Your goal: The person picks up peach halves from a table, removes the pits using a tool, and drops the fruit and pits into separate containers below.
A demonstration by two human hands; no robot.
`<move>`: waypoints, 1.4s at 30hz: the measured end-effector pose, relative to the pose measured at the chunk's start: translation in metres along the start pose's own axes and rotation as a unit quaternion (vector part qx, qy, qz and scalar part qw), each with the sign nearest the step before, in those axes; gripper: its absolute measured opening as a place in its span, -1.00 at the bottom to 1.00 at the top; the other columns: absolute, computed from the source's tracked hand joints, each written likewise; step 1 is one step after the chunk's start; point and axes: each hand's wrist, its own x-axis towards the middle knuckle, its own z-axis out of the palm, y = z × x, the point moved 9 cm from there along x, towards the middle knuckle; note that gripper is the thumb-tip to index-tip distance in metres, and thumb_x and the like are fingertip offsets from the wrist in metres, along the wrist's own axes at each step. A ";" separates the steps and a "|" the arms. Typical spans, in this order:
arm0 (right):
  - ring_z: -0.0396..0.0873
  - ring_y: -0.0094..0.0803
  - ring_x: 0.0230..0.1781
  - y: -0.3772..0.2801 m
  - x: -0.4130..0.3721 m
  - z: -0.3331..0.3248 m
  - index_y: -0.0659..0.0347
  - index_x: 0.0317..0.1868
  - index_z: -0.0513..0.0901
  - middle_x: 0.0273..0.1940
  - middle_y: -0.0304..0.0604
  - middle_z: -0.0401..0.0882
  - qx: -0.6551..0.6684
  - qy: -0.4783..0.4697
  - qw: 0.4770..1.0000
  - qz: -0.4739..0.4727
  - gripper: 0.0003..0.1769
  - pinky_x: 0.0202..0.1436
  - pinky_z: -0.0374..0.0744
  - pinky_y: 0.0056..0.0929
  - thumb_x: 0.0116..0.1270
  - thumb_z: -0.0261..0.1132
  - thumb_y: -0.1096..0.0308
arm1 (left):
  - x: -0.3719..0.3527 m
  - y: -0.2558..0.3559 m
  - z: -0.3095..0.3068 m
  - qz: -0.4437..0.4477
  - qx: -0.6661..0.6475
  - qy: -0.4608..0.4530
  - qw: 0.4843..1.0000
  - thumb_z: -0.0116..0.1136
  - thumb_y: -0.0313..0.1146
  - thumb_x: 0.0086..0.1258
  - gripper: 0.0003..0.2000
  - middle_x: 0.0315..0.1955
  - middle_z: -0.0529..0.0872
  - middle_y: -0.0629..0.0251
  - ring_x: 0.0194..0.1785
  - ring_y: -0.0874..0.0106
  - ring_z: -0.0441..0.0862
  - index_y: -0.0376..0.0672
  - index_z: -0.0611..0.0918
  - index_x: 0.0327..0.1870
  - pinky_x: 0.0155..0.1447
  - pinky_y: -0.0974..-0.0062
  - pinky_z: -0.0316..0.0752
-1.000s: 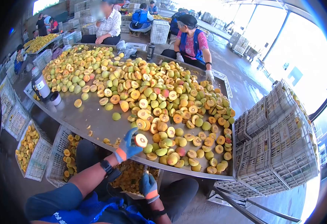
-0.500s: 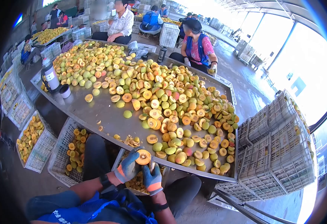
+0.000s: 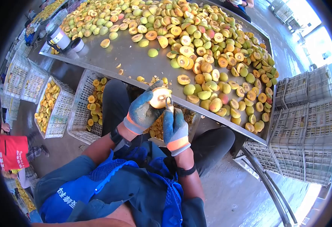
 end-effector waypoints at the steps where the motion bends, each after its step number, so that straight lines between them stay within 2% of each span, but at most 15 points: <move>1: 0.66 0.17 -0.20 0.004 0.002 0.002 0.37 0.13 0.57 -0.07 0.25 0.61 -0.001 -0.024 0.999 0.047 -0.72 -0.20 0.65 -0.09 0.44 0.19 0.59 | -0.001 -0.001 -0.001 -0.012 -0.019 -0.001 1.000 0.10 -0.27 0.45 -0.48 0.21 0.61 0.11 0.27 0.22 0.60 -0.19 0.44 0.43 0.41 0.20 0.50; 4: 0.66 0.15 -0.24 0.006 0.001 0.007 0.39 0.08 0.58 -0.13 0.21 0.64 0.011 -0.050 0.994 0.096 -0.79 -0.24 0.63 -0.09 0.50 0.16 0.52 | 0.000 -0.003 -0.002 -0.009 -0.013 -0.011 1.000 0.08 -0.32 0.38 -0.53 0.11 0.64 0.13 0.20 0.25 0.64 -0.24 0.50 0.30 0.38 0.27 0.53; 8: 0.57 -0.39 -0.35 0.026 -0.006 0.018 0.36 0.00 0.60 -0.36 -0.11 0.60 0.143 -0.019 0.970 0.197 -0.78 -0.30 0.54 -0.35 0.61 0.17 0.34 | 0.000 -0.008 -0.010 0.030 0.045 -0.019 0.998 0.08 -0.28 0.37 -0.58 0.08 0.65 0.08 0.14 0.14 0.67 -0.18 0.52 0.23 0.32 0.14 0.57; 9: 0.66 0.26 -0.20 0.023 -0.005 0.018 0.37 -0.01 0.56 -0.28 0.31 0.64 0.159 -0.018 0.969 0.191 -0.71 -0.23 0.58 -0.10 0.61 0.14 0.25 | -0.002 -0.009 -0.010 0.048 0.064 -0.007 0.997 0.08 -0.26 0.38 -0.59 0.08 0.66 0.04 0.12 0.08 0.68 -0.15 0.52 0.23 0.30 0.07 0.59; 13: 0.68 0.22 -0.20 0.030 -0.010 0.027 0.37 0.01 0.57 -0.26 0.30 0.66 0.199 -0.049 0.951 0.231 -0.69 -0.21 0.60 -0.13 0.61 0.13 0.23 | -0.006 -0.008 -0.011 0.089 0.169 0.013 0.982 0.04 -0.24 0.51 -0.68 0.05 0.67 0.11 0.06 0.20 0.70 -0.14 0.51 0.19 0.21 0.16 0.66; 16: 0.45 -0.64 -0.37 0.028 -0.010 0.034 0.31 -0.07 0.58 -0.37 -0.30 0.55 0.215 -0.058 0.955 0.197 -0.77 -0.35 0.48 -0.54 0.64 0.14 0.28 | -0.007 0.000 -0.012 0.182 0.419 0.024 0.889 -0.02 -0.21 0.60 -0.73 0.01 0.66 0.16 0.01 0.27 0.70 -0.14 0.50 0.16 0.16 0.22 0.68; 19: 0.47 -0.62 -0.36 0.028 -0.008 0.033 0.31 -0.07 0.58 -0.37 -0.29 0.56 0.244 -0.070 0.935 0.247 -0.75 -0.36 0.49 -0.51 0.65 0.13 0.26 | -0.010 0.006 0.000 0.239 0.532 0.035 0.812 -0.08 -0.19 0.65 -0.73 -0.06 0.66 0.20 -0.04 0.31 0.69 -0.14 0.51 0.15 0.12 0.28 0.68; 23: 0.54 -0.50 -0.37 0.017 -0.004 0.027 0.35 -0.05 0.58 -0.38 -0.15 0.59 0.153 -0.101 0.978 0.103 -0.73 -0.34 0.53 -0.44 0.65 0.11 0.27 | -0.007 -0.010 -0.011 0.133 0.290 0.055 0.946 0.10 -0.45 0.49 -0.79 -0.08 0.64 0.18 -0.09 0.38 0.69 -0.23 0.51 0.09 0.02 0.42 0.70; 25: 0.57 -0.43 -0.39 0.012 -0.002 0.024 0.38 -0.03 0.58 -0.39 -0.08 0.60 0.108 -0.144 0.973 0.147 -0.72 -0.32 0.55 -0.40 0.65 0.10 0.28 | -0.004 -0.020 -0.017 0.073 0.183 0.054 0.979 0.10 -0.45 0.49 -0.80 -0.09 0.64 0.17 -0.10 0.40 0.69 -0.24 0.51 0.07 -0.01 0.44 0.71; 27: 0.58 -0.38 -0.41 0.010 -0.003 0.024 0.39 -0.01 0.58 -0.40 -0.03 0.60 0.080 -0.152 0.982 0.075 -0.71 -0.31 0.56 -0.37 0.65 0.10 0.28 | -0.003 -0.024 -0.014 0.037 0.146 0.032 0.988 -0.08 -0.19 0.66 -0.73 -0.14 0.67 0.19 -0.11 0.37 0.69 -0.19 0.52 0.10 0.03 0.37 0.69; 30: 0.57 -0.40 -0.44 0.015 -0.006 0.027 0.38 0.00 0.58 -0.43 -0.09 0.58 0.072 -0.158 0.985 0.015 -0.69 -0.34 0.54 -0.40 0.66 0.08 0.25 | -0.013 -0.002 0.022 0.216 0.595 -0.051 0.772 -0.11 -0.13 0.67 -0.68 -0.15 0.69 0.17 -0.13 0.35 0.71 -0.21 0.53 0.09 0.00 0.38 0.70; 34: 0.48 -0.55 -0.53 0.039 -0.013 0.037 0.29 -0.07 0.59 -0.46 -0.28 0.53 0.214 -0.181 0.952 0.124 -0.68 -0.47 0.43 -0.54 0.67 0.08 0.18 | -0.001 -0.018 -0.020 0.057 0.285 0.029 0.956 -0.05 -0.04 0.65 -0.62 -0.20 0.72 0.15 -0.15 0.29 0.74 -0.22 0.56 0.05 -0.02 0.38 0.71; 37: 0.40 -0.69 -0.59 0.042 -0.025 0.044 0.18 -0.14 0.59 -0.47 -0.41 0.46 0.352 -0.204 0.853 0.327 -0.68 -0.56 0.32 -0.65 0.67 0.08 0.12 | 0.001 -0.024 -0.034 -0.007 0.183 0.088 0.979 0.03 -0.03 0.62 -0.63 -0.23 0.73 0.13 -0.15 0.26 0.75 -0.22 0.59 0.02 -0.03 0.37 0.72; 40: 0.50 -0.57 -0.48 0.035 -0.032 0.041 0.26 -0.06 0.61 -0.44 -0.35 0.50 0.441 -0.234 0.768 0.400 -0.70 -0.46 0.52 -0.50 0.65 0.13 0.17 | 0.002 -0.023 -0.042 0.019 0.206 0.098 0.973 0.07 -0.03 0.59 -0.64 -0.26 0.73 0.12 -0.16 0.24 0.75 -0.21 0.61 -0.04 -0.03 0.33 0.71; 42: 0.42 -0.67 -0.55 0.038 -0.039 0.045 0.16 -0.15 0.59 -0.46 -0.44 0.45 0.436 -0.239 0.771 0.399 -0.70 -0.54 0.37 -0.60 0.66 0.10 0.13 | -0.002 -0.024 -0.047 0.038 0.222 0.103 0.969 0.11 -0.09 0.56 -0.69 -0.29 0.73 0.14 -0.19 0.24 0.75 -0.20 0.63 -0.12 -0.08 0.34 0.69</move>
